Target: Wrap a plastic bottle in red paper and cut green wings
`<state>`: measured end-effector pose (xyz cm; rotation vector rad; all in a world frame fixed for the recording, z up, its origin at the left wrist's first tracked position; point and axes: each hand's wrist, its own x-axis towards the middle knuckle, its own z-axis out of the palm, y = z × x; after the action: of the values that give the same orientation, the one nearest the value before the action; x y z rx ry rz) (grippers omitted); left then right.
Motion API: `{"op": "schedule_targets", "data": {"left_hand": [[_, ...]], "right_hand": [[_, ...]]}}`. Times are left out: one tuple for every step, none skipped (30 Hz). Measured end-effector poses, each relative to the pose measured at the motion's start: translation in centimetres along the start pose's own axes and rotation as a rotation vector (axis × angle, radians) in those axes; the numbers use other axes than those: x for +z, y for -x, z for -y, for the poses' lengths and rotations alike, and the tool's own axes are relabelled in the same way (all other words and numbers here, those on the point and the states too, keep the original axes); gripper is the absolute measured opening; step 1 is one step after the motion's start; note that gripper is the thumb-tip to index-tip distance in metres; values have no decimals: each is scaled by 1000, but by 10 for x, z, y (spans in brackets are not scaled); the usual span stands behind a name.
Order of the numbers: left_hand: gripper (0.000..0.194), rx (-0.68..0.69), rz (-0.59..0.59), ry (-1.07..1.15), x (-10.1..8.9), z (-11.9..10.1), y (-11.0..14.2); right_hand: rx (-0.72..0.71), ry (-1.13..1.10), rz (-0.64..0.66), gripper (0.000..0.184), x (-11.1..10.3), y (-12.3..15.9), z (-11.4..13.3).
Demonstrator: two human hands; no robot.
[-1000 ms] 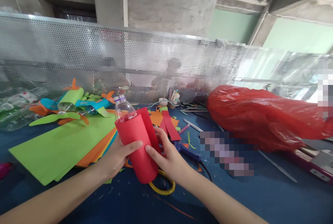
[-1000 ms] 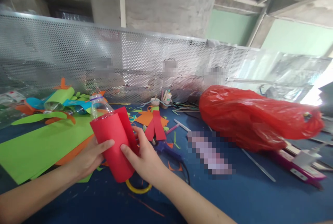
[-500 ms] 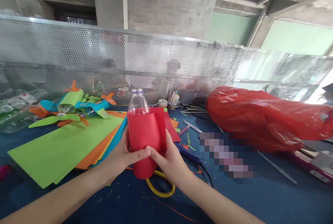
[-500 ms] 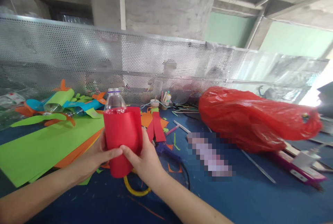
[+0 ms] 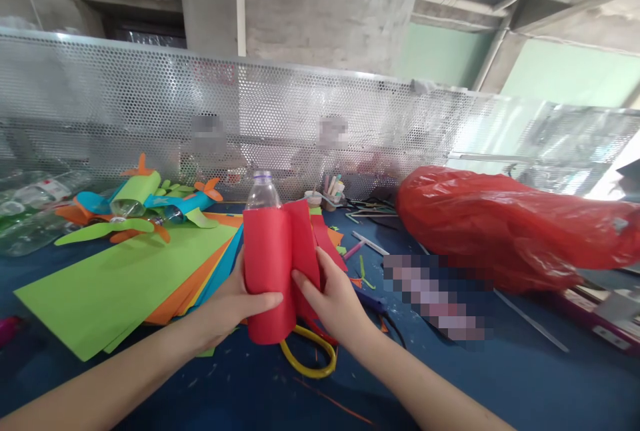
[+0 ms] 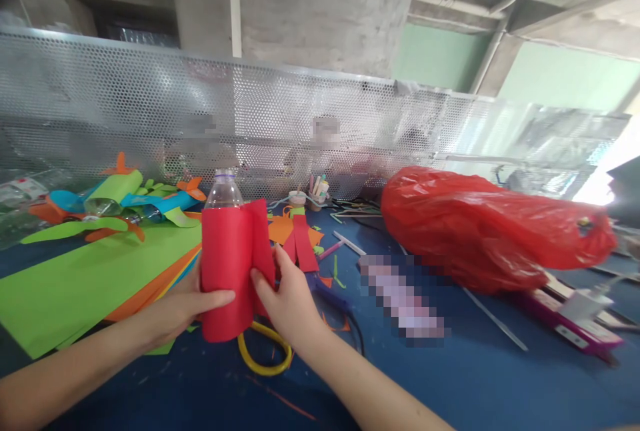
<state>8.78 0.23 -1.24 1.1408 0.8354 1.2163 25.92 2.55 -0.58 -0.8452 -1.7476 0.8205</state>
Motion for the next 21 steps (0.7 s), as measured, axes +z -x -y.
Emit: {"op": "schedule_targets", "data": {"left_hand": [[72,10,-20,0,0,1,-1],[75,23,-42,-2,1,1,-3],[78,39,-64,-7,1,2,-4],[80,50,-82,-13,1,3,-5],[81,56,-96,-21,1,4,-5],[82,56,-107,-32,1,5,-6],[82,56,-118,-44,1,6,-6],[82,58,-131,-54,1,7,-6],[81,64,-143,-63,2,7,-6],[81,75,-154,-74,2,7,-6],[82,88,-165,-90,2,7,-6],[84,99,-178,-108,2,7,-7],[86,107,-191,-129,2,7,-7],[89,109,-201,-153,2,7,-8],[91,113,-213,-177,1,7,-9],[90,121,-229,-198,0,7,-10],[87,135,-246,-223,0,6,-11],[81,151,-268,-252,-1,6,-12],[75,166,-290,-277,-2,6,-13],[69,177,-306,-293,-2,5,-13],[66,185,-311,-297,-2,4,-14]], "right_hand": [[1,41,-13,12,-1,-1,-1],[4,71,-28,11,-2,-1,-1],[7,87,-42,11,-2,-1,-1],[9,90,-50,12,-2,-1,-1],[9,89,-52,13,-2,-1,-1],[7,92,-47,13,-2,0,0],[1,103,-34,12,-1,1,1],[-5,127,-18,10,0,2,1],[-15,162,-2,8,1,3,2],[-31,201,7,7,2,5,3],[-48,236,15,7,4,6,3],[-63,267,20,8,5,8,4],[-79,293,22,9,7,9,4],[-93,318,20,10,8,10,4],[-105,341,13,11,9,11,4],[-115,364,3,12,10,12,5],[-124,382,-3,12,11,13,5],[-132,392,-5,12,12,14,6],[-138,395,2,11,13,15,7],[-141,391,13,10,13,16,7],[-143,383,27,9,14,16,8]]}}
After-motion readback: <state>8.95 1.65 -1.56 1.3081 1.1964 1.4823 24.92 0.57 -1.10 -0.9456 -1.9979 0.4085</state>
